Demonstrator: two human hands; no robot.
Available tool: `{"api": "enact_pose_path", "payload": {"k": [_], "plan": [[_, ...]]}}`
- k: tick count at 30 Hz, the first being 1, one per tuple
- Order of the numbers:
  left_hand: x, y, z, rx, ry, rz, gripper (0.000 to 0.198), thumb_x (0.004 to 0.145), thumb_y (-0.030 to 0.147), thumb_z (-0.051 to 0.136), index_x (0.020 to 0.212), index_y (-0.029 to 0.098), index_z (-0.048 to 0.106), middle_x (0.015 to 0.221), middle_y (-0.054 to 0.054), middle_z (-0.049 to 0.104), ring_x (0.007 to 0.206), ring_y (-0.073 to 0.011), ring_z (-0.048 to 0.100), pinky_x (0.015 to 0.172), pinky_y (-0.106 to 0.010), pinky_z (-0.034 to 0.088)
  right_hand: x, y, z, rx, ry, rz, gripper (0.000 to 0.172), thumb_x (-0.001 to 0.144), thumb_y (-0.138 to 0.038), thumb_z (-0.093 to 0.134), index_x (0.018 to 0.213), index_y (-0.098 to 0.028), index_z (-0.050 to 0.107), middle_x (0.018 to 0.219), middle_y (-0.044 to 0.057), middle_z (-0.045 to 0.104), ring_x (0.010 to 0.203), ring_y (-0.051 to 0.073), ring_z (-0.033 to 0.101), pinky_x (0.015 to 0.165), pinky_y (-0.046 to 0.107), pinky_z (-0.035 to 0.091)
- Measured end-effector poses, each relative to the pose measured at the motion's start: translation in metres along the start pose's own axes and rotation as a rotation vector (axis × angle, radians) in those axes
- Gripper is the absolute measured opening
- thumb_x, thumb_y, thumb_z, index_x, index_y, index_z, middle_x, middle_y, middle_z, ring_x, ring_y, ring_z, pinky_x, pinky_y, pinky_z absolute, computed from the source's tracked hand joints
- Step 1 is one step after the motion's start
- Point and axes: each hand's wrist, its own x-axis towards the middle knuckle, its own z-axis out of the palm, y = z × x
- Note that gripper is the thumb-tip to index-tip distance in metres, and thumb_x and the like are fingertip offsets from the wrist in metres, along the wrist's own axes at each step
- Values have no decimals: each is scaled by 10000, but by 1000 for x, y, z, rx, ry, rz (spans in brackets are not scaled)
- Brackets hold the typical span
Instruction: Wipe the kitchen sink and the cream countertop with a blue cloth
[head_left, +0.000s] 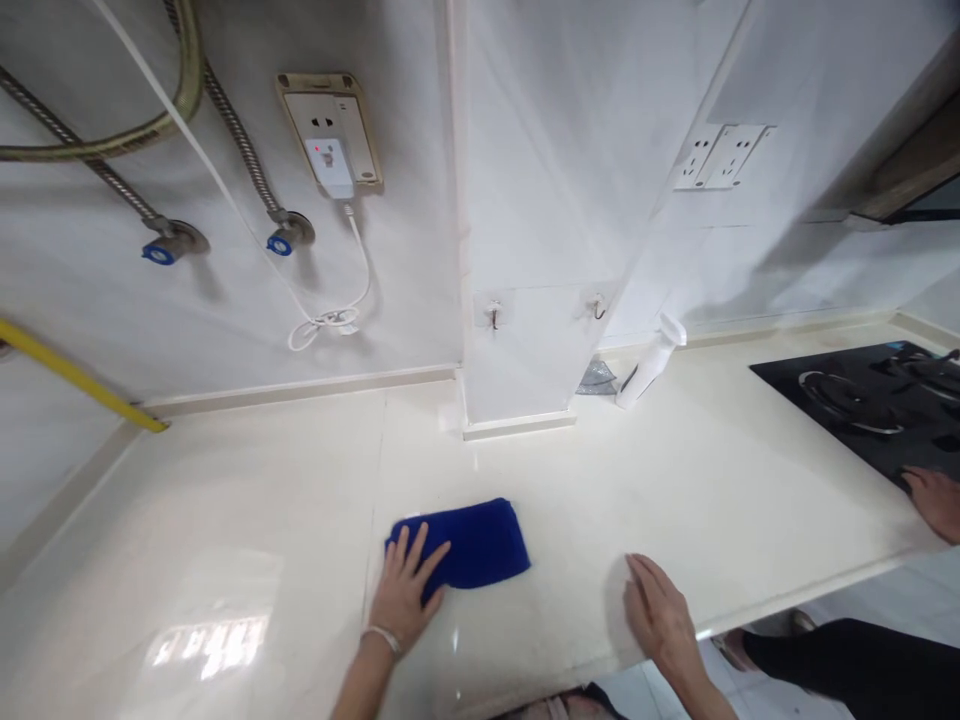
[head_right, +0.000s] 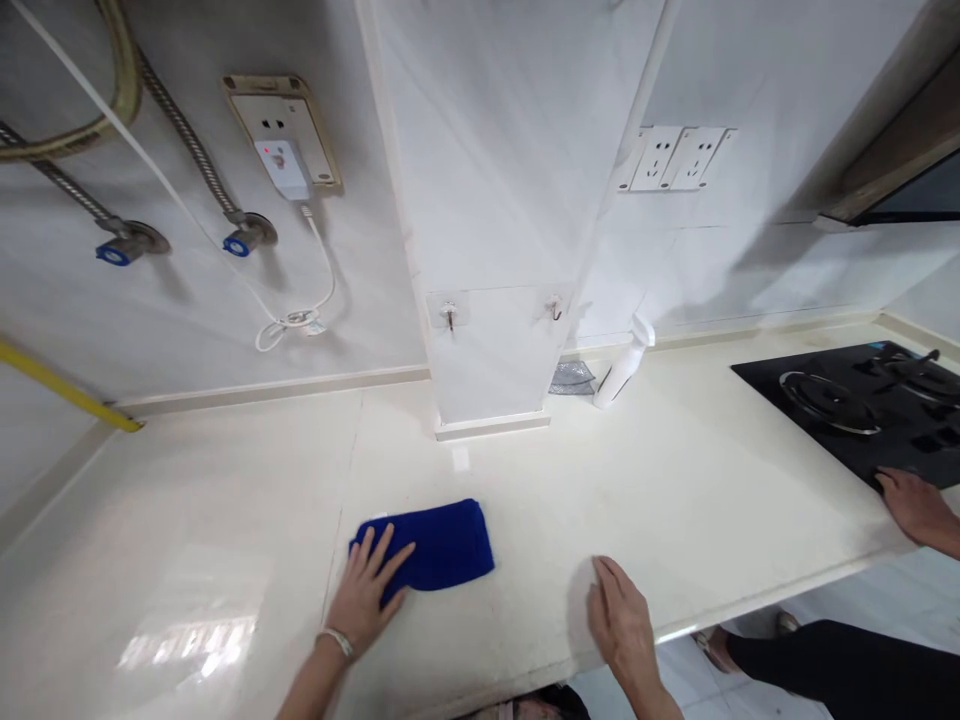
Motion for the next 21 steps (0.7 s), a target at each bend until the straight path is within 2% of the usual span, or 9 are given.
{"api": "enact_pose_path", "payload": {"k": [3, 4, 6, 8, 10, 13, 15, 16, 21], "plan": [[18, -40, -35, -23, -404, -150, 620, 929, 313, 536, 1526, 415, 401, 1668, -43, 197, 1542, -387, 86, 1227, -665, 123, -15, 12, -3, -55, 24, -13, 426, 1017, -323, 439, 1412, -187, 526, 1405, 184, 558, 1225, 320, 597, 999, 510, 539], [26, -41, -46, -13, -482, -229, 629, 920, 363, 573, 1524, 411, 407, 1674, -54, 170, 1538, -405, 27, 1233, -654, 63, -18, 11, -1, -82, 36, -13, 435, 1015, -305, 429, 1426, -187, 511, 1411, 186, 554, 1239, 325, 588, 999, 514, 534], [42, -22, -56, -3, -521, -419, 660, 947, 509, 553, 1556, 342, 364, 1669, -135, 158, 1525, -440, 3, 1245, -613, 57, -20, 7, 5, -144, 79, 13, 453, 1004, -270, 409, 1441, -185, 490, 1400, 186, 563, 1243, 334, 581, 996, 527, 524], [52, 15, -48, -14, -461, -616, 698, 1007, 558, 424, 1604, 262, 217, 1641, -212, 207, 1514, -459, 119, 1236, -600, 151, -20, 2, 11, -191, 101, 49, 467, 990, -256, 405, 1445, -184, 482, 1398, 184, 566, 1224, 342, 587, 984, 532, 518], [55, 54, -25, 28, -370, -751, 670, 1027, 488, 402, 1597, 185, 224, 1611, -280, 229, 1489, -496, 188, 1198, -634, 219, -21, 1, 13, -208, 93, 59, 474, 977, -260, 416, 1440, -186, 486, 1403, 179, 564, 1202, 343, 596, 960, 519, 523], [55, 83, 16, 178, 1, -713, 750, 961, 507, 528, 1552, 82, 345, 1597, -371, 93, 1465, -597, 39, 1152, -745, 127, -23, 3, 12, -212, 74, 62, 477, 967, -267, 419, 1432, -188, 494, 1406, 174, 564, 1196, 345, 600, 937, 504, 526], [57, 76, 31, 209, 136, -651, 766, 922, 499, 585, 1533, 78, 394, 1600, -366, 83, 1475, -588, 9, 1153, -747, 112, -24, 4, 10, -206, 65, 66, 474, 967, -269, 418, 1425, -184, 502, 1396, 176, 571, 1191, 346, 603, 929, 498, 528], [61, 67, 34, 208, 148, -622, 767, 906, 501, 610, 1529, 99, 411, 1609, -347, 100, 1486, -569, 20, 1167, -730, 112, -23, 4, 9, -202, 62, 64, 472, 966, -269, 419, 1421, -182, 507, 1388, 177, 576, 1186, 345, 606, 926, 495, 529], [95, 5, 30, 139, 22, -492, 746, 912, 590, 596, 1554, 277, 379, 1652, -226, 148, 1519, -489, 80, 1203, -674, 111, -21, 3, 7, -212, 75, 41, 485, 952, -270, 439, 1423, -182, 520, 1356, 179, 594, 1134, 348, 632, 880, 479, 543]]}}
